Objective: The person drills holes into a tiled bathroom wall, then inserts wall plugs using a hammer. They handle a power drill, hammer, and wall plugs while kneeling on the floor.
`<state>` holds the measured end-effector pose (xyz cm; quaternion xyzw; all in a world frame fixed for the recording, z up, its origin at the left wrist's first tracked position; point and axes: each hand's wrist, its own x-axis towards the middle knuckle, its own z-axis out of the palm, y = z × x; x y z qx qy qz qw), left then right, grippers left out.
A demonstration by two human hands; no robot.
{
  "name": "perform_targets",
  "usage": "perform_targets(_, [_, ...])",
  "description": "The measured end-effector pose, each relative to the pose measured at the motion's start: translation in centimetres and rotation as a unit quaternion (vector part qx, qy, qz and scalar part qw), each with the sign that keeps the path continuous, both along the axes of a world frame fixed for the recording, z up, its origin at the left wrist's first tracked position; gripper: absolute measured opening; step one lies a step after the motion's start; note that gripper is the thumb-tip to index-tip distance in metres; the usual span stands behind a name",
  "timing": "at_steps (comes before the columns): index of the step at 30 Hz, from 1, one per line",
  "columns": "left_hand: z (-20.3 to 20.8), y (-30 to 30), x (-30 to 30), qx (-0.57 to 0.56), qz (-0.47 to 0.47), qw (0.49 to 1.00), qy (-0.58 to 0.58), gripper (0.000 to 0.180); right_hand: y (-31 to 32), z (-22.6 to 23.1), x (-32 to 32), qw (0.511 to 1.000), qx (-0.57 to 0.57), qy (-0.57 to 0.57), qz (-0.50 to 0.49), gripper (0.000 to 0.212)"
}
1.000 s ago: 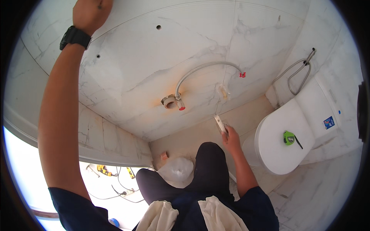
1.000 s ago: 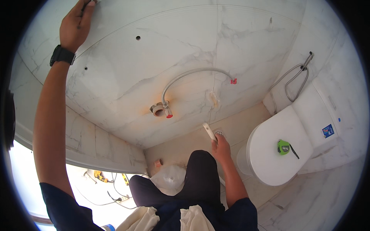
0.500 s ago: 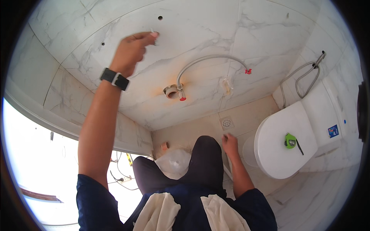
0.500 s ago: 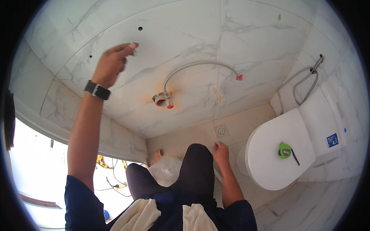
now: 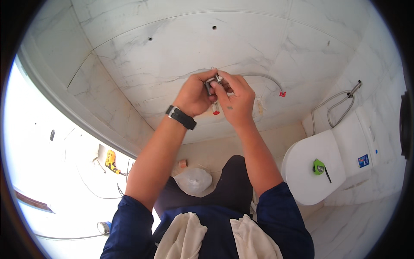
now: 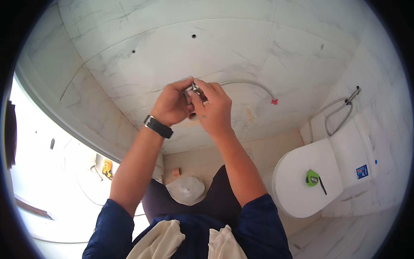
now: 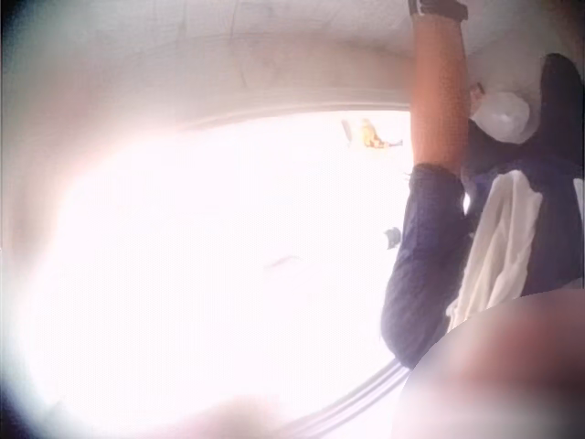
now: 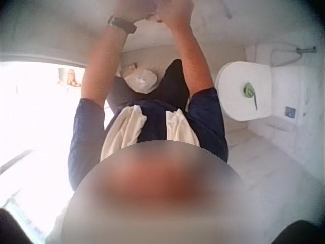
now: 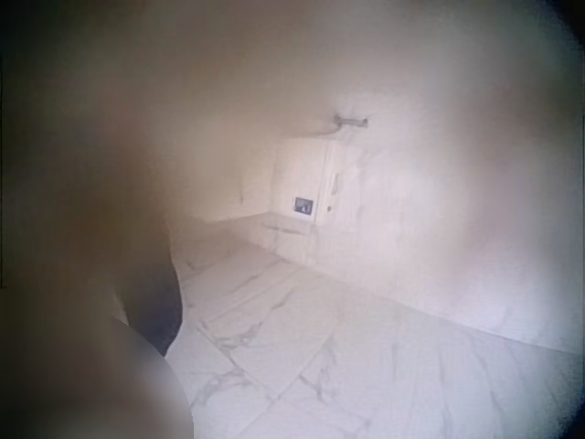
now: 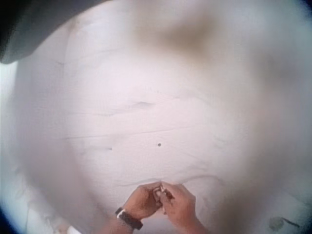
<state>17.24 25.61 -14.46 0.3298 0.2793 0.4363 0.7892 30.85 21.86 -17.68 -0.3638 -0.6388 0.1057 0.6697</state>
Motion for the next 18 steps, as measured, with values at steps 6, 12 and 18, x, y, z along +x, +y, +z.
perform_targets(6, [-3.1, -0.3, -0.8, -0.118, 0.113, 0.967, -0.198, 0.022, -0.3, -2.8, -1.4, 0.996, -0.080, -0.040, 0.026, 0.030])
perform_targets(12, [-3.6, -0.7, -1.3, -0.126, 0.139, 0.951, -0.246, 0.022, 0.0, -2.9, -1.2, 0.986, -0.086, -0.143, -0.001, 0.025])
perform_targets(18, [-2.2, -1.4, -2.0, -0.079, 0.165, 0.946, -0.269, 0.023, -0.1, -2.0, -2.1, 0.989, 0.018, -0.146, -0.019, 0.023])
